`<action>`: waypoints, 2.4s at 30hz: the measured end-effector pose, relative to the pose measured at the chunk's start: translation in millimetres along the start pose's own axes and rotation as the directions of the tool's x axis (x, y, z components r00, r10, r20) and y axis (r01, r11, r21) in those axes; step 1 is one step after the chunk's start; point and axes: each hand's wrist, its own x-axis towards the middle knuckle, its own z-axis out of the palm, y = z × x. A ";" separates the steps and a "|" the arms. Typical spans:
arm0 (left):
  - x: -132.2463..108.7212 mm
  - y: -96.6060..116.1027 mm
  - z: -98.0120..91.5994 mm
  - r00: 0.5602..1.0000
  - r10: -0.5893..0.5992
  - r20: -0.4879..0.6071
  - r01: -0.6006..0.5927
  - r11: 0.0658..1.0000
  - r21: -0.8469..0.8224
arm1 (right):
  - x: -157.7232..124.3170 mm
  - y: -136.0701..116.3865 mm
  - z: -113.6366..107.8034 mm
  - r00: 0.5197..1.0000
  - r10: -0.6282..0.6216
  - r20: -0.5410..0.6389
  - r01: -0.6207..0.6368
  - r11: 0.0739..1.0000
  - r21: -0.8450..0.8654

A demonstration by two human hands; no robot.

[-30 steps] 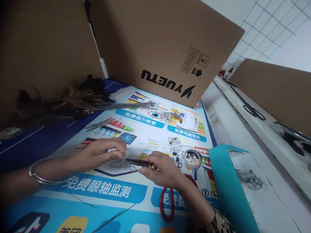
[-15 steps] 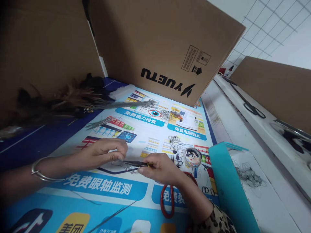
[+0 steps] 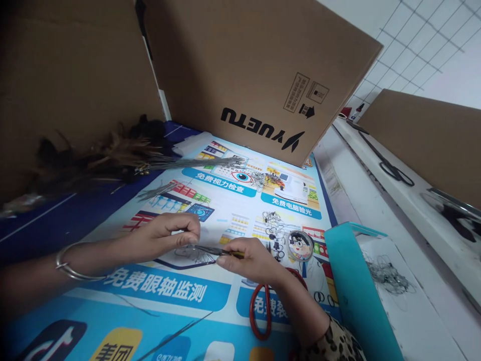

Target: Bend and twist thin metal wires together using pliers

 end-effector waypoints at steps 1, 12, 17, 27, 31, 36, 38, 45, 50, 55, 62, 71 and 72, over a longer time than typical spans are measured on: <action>0.2 0.4 0.2 1.000 -0.001 0.000 0.001 1.000 -0.003 | 0.0 0.1 0.2 1.000 0.000 0.000 0.000 1.000 0.006; 0.3 2.8 2.1 0.993 -0.117 0.033 0.120 0.990 -0.079 | 1.5 4.7 -0.6 1.000 0.019 0.017 -0.020 0.998 0.057; 0.7 3.3 2.2 0.994 -0.103 0.026 0.105 0.992 -0.074 | 2.7 4.5 0.2 0.999 0.043 0.029 -0.045 0.995 0.086; 0.1 3.9 3.0 0.988 -0.150 0.046 0.156 0.971 -0.180 | 2.9 4.8 0.9 0.999 0.022 0.028 -0.024 0.996 0.081; 0.3 5.5 2.8 0.986 -0.158 0.047 0.164 0.969 -0.185 | 3.1 6.0 1.5 0.998 0.037 0.043 -0.041 0.995 0.091; 0.0 6.2 3.1 0.984 -0.174 0.046 0.179 0.962 -0.206 | 2.9 8.0 1.8 0.998 0.045 0.046 -0.050 0.993 0.105; -0.2 6.1 3.2 0.982 -0.181 0.049 0.187 0.958 -0.215 | 2.8 8.4 1.9 0.998 0.050 0.044 -0.055 0.992 0.110; -2.6 0.7 4.6 0.977 -0.202 0.062 0.211 0.955 -0.208 | 1.6 9.9 3.2 0.996 0.058 0.063 -0.069 0.982 0.174; -2.3 -1.0 4.5 0.975 -0.216 0.058 0.223 0.957 -0.183 | 0.3 12.3 2.4 0.995 0.065 0.074 -0.079 0.976 0.202; -2.3 -0.5 3.3 0.974 -0.227 0.020 0.227 0.961 -0.157 | -0.8 14.3 2.1 1.000 0.008 -0.014 -0.008 0.999 0.034; -5.7 -6.0 2.6 0.984 -0.173 -0.037 0.169 0.981 -0.093 | -1.9 17.4 19.1 0.971 -0.071 -0.228 -0.081 0.799 -0.596; -5.5 0.2 2.3 0.993 -0.114 -0.003 0.112 0.984 -0.138 | -0.7 14.8 23.9 0.975 -0.093 -0.203 -0.100 0.631 -0.769; -5.4 1.7 2.6 0.992 -0.126 -0.005 0.124 0.983 -0.136 | -0.5 14.9 23.7 0.974 -0.089 -0.207 -0.105 0.632 -0.768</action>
